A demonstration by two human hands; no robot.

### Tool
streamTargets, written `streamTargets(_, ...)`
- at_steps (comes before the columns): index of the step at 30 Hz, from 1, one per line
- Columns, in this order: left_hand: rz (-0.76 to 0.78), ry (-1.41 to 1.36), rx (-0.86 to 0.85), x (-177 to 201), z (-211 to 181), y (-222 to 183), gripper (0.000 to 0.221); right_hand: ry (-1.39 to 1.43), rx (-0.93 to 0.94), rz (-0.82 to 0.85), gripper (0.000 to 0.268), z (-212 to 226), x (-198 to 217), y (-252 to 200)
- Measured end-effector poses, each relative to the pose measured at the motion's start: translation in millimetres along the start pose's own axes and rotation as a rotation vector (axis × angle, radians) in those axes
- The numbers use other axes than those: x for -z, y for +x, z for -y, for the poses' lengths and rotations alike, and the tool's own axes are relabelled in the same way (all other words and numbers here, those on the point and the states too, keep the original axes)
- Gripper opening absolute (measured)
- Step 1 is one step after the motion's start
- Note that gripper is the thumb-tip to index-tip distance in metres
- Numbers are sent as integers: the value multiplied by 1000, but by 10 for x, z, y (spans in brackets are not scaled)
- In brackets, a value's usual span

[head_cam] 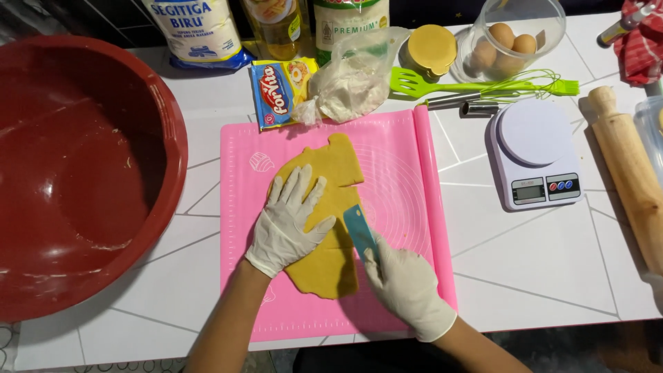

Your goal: Shaping and cutting small portions of yellow dough on a silicone mat using hands and a plastic scraper.

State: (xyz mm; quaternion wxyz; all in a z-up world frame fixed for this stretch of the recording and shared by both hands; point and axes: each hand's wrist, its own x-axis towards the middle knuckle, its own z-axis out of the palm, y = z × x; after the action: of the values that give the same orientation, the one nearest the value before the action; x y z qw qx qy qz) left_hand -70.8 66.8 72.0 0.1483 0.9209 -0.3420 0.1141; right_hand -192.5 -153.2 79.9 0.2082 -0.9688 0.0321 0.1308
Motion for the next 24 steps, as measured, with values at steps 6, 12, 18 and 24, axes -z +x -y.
streamTargets(6,15,2,6,30,-7,23,71,-135,32,-40,70,187,-171,-37)
streamTargets(12,-17,21,-17,68,-11,52,69,-535,263,-384,86,315,-193,-120)
streamTargets(18,-37,8,-20,100,-40,70,62,-612,328,-416,66,266,-321,-81)
streamTargets(24,-33,65,-34,113,-43,77,59,-573,278,-509,63,311,-342,86)
